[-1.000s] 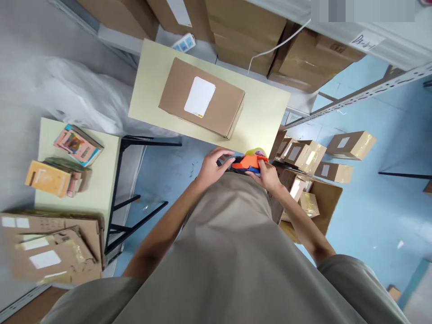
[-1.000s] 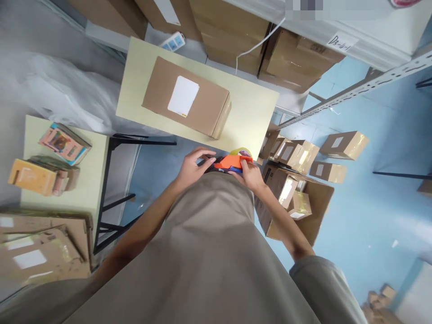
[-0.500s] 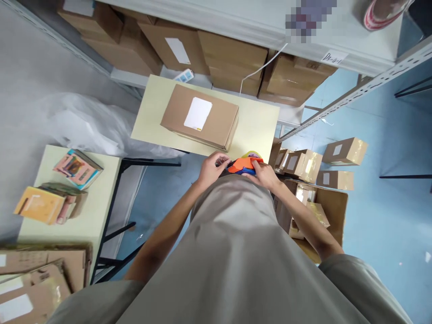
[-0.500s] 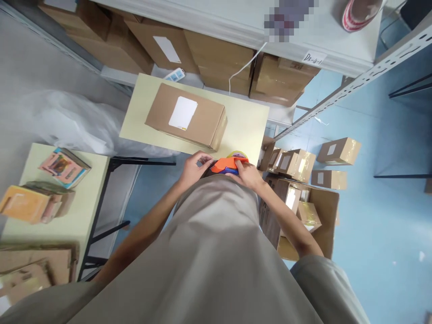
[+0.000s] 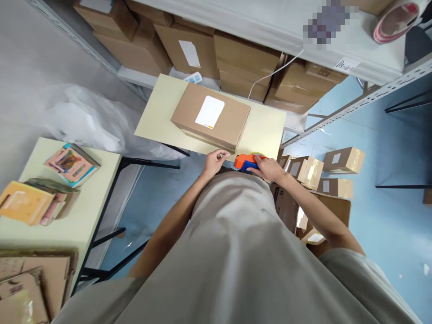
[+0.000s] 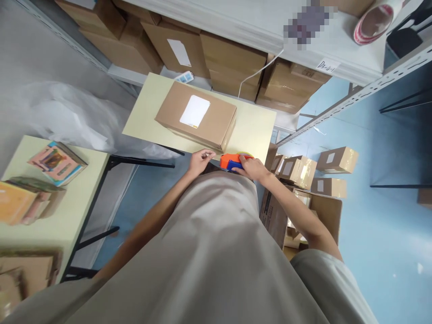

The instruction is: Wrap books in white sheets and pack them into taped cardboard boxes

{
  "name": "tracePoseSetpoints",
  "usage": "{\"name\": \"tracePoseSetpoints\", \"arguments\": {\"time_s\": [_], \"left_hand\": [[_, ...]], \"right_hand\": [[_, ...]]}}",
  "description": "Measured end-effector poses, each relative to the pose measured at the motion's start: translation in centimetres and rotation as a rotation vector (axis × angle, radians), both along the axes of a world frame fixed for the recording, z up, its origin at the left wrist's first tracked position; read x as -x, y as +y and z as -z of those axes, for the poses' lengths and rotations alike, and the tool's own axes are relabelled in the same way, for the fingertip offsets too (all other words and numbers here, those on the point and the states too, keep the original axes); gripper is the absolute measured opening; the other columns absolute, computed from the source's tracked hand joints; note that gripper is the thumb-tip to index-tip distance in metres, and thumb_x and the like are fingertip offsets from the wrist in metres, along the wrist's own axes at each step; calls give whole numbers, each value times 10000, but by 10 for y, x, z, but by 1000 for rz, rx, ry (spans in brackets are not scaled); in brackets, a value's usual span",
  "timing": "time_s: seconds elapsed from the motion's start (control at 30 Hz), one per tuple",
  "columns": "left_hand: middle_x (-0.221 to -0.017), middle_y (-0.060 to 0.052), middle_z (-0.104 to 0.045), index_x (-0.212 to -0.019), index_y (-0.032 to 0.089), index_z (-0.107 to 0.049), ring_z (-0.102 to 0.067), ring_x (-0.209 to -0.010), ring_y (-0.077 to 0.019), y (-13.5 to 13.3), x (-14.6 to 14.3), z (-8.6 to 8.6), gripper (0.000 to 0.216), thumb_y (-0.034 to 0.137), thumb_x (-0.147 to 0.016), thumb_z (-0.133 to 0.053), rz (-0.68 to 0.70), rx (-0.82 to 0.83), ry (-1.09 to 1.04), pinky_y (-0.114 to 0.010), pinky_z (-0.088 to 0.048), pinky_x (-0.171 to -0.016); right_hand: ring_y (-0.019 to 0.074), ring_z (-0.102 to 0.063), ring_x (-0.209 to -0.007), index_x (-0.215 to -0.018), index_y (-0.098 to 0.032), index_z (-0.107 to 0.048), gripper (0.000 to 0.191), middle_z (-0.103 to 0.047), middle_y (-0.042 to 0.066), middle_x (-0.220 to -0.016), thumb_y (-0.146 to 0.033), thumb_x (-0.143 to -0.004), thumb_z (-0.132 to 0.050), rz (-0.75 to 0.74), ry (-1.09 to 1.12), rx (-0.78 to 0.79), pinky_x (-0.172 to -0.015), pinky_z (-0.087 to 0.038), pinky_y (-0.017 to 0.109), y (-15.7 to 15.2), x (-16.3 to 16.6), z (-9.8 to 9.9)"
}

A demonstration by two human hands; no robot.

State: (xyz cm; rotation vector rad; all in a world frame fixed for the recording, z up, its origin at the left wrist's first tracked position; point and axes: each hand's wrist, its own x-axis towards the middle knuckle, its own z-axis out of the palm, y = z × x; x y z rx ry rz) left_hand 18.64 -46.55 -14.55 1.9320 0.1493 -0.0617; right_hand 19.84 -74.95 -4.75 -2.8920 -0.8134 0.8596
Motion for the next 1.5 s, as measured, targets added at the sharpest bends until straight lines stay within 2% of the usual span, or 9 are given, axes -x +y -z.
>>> {"name": "tracePoseSetpoints", "arguments": {"time_s": [0.2,0.4,0.57,0.8,0.97,1.17,1.23,1.33,1.5], "left_hand": [[-968,-64,-847,-898,211,-803,-704,-789,-194,6,-17,16,69,272,-896,-773,-93,25,48,-314,-559,-814],[-983,-65,-846,-933,205,-821,-683,-764,-190,6,-27,29,88,270,-930,-763,-180,-6,75,-311,-543,-790],[-991,-72,-852,-909,209,-811,-720,-832,-197,2,-33,30,110,314,-926,-783,-215,33,102,-313,-563,-818],[-1009,-100,-839,-957,198,-763,-787,-969,-226,-6,-31,19,172,341,-895,-837,-327,97,171,-318,-600,-878],[-1127,-128,-817,-1061,208,-728,-790,-1048,-260,-2,-24,7,272,354,-872,-858,-411,148,306,-399,-620,-990],[-901,-93,-766,-968,189,-718,-783,-943,-219,-12,-9,-17,159,328,-949,-794,-325,397,490,-429,-658,-1009],[-933,-99,-759,-1001,186,-733,-782,-985,-205,-24,-19,-26,199,361,-955,-816,-362,535,540,-383,-651,-1036],[-935,-69,-733,-1088,188,-752,-762,-1005,-170,-43,-45,-37,280,383,-932,-878,-521,781,629,-306,-622,-1047],[-995,-40,-773,-1136,220,-785,-740,-1058,-160,-58,-69,-45,299,309,-883,-918,-580,798,566,-288,-591,-1043]], "right_hand": [[416,-783,-1199,-1565,-101,-476,747,-788,253,-1295,-707,-1128,-449,114,-34,65,-981,-572,439,-20,1,17],[412,-772,-1216,-1537,-77,-470,754,-778,286,-1288,-710,-1133,-407,155,-24,86,-1011,-557,448,-1,-7,27],[404,-767,-1223,-1519,-90,-466,729,-759,282,-1339,-706,-1132,-424,192,-19,93,-1012,-559,442,3,-17,30],[408,-791,-1165,-1556,-45,-391,764,-784,289,-1243,-689,-1146,-374,238,0,120,-991,-575,447,9,-5,31],[417,-799,-1137,-1512,-35,-423,708,-788,297,-1213,-648,-1163,-368,246,9,105,-951,-579,443,18,8,27],[391,-804,-1095,-1447,-12,-465,676,-805,290,-1096,-616,-1183,-313,242,5,85,-942,-560,412,20,17,30],[381,-803,-1104,-1431,-8,-468,656,-805,292,-1089,-597,-1189,-313,235,-1,84,-953,-547,403,21,19,31],[360,-801,-1112,-1413,-3,-470,607,-802,297,-1109,-546,-1204,-299,215,-15,85,-975,-524,390,23,21,32],[335,-803,-1126,-1380,-20,-491,536,-787,306,-1187,-487,-1216,-288,176,-32,54,-1009,-500,379,23,23,35]]}}
